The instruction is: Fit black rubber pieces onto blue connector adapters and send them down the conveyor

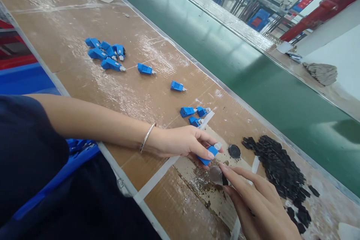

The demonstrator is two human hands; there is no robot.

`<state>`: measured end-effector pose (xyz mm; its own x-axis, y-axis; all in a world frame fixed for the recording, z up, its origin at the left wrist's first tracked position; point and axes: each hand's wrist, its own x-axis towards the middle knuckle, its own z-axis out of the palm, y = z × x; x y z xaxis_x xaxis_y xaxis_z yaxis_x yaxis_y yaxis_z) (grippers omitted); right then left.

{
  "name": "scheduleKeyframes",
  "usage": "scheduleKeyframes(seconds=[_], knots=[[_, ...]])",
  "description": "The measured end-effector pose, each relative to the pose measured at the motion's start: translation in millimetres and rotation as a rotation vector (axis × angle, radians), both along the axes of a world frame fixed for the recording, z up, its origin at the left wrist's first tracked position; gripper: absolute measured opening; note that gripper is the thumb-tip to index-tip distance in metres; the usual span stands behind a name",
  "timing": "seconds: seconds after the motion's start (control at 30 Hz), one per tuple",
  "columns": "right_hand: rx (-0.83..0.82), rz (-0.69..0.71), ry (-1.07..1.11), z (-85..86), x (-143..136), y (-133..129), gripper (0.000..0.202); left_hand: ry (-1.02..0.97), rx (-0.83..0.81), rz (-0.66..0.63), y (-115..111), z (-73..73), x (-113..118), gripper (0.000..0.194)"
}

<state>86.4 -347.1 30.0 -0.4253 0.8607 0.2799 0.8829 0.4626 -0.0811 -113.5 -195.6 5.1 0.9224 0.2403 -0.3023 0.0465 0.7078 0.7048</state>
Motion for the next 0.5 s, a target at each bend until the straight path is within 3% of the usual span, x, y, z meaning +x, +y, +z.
scheduleKeyframes(seconds=[0.23, 0.33, 0.43, 0.5], knots=[[-0.093, -0.132, 0.254, -3.7, -7.9, -4.5, 0.035, 0.024, -0.01, 0.074, -3.6, 3.9, -1.3, 0.024], [-0.15, -0.216, 0.561, -3.1, -20.6, -8.3, 0.036, 0.0, -0.019, 0.131, -4.4, 8.4, -1.4, 0.024], [-0.116, -0.352, 0.938, -1.4, -40.1, -12.5, 0.031, -0.04, -0.04, 0.14, -6.4, 11.0, -1.7, 0.024], [-0.087, -0.435, 1.075, -1.2, -51.2, -14.3, 0.027, -0.049, -0.049, 0.124, -8.8, 10.3, -2.6, 0.025]])
